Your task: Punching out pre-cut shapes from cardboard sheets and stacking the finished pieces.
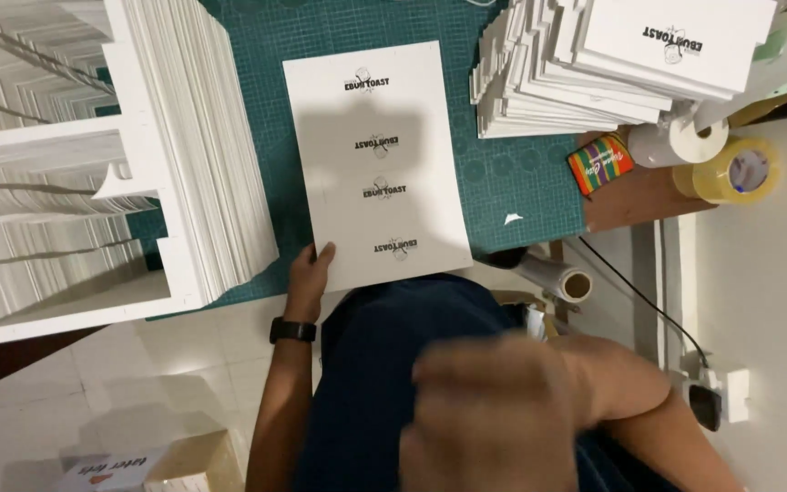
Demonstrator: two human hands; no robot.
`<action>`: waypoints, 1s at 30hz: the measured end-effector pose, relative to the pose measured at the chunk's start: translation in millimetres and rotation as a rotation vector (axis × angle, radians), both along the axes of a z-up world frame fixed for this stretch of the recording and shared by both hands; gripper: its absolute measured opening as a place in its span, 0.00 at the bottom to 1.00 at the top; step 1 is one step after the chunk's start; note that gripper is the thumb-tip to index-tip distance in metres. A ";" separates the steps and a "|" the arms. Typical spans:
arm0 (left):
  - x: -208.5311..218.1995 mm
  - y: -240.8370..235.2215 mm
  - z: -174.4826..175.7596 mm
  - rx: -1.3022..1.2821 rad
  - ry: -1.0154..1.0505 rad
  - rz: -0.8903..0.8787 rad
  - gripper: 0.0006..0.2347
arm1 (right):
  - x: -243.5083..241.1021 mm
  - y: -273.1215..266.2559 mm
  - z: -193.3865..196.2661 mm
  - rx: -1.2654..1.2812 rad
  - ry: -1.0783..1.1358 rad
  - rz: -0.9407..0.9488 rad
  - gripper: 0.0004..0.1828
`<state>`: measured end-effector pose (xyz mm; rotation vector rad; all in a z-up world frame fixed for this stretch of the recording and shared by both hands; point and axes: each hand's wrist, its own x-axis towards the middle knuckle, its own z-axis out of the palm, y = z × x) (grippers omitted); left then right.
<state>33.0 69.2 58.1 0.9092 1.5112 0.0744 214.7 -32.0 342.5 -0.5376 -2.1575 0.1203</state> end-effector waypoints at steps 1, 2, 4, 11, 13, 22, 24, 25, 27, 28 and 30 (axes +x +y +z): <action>6.3 3.4 9.5 -0.121 -0.117 0.100 0.31 | 8.6 5.6 -4.1 0.000 0.037 -0.406 0.19; 15.6 6.1 32.1 -0.115 -0.128 0.101 0.31 | 20.2 3.4 -50.7 0.008 0.028 -0.404 0.19; 30.2 8.8 77.8 -0.119 -0.136 -0.010 0.41 | 44.3 -0.7 -144.0 -0.266 0.227 -0.669 0.11; 34.1 2.2 88.1 -0.131 -0.171 -0.005 0.40 | 110.9 -45.7 -312.6 -1.299 0.143 -1.304 0.19; 26.7 0.8 80.8 -0.087 -0.270 0.089 0.35 | 121.7 -59.7 -353.4 -1.675 0.548 -1.291 0.31; 28.9 3.0 93.8 -0.121 -0.254 0.101 0.41 | 132.1 -54.2 -403.6 -1.821 1.079 -0.967 0.32; 5.7 -5.5 29.8 -0.063 -0.243 0.023 0.37 | 96.8 -20.5 -292.2 -1.656 1.036 -0.990 0.28; -5.8 -10.1 -2.8 -0.006 -0.229 -0.051 0.34 | 73.2 -9.6 -233.8 -1.500 0.989 -1.004 0.24; -8.1 -11.8 -4.5 0.088 -0.214 -0.081 0.34 | 79.6 -20.3 -229.1 -1.386 0.814 -1.017 0.19; -9.0 -11.6 -5.5 0.185 -0.201 -0.117 0.34 | 82.8 -25.5 -226.8 -1.264 0.646 -1.025 0.14; -1.9 -5.7 23.7 0.297 -0.203 -0.124 0.32 | 82.7 -30.6 -187.1 -1.238 0.314 -1.073 0.15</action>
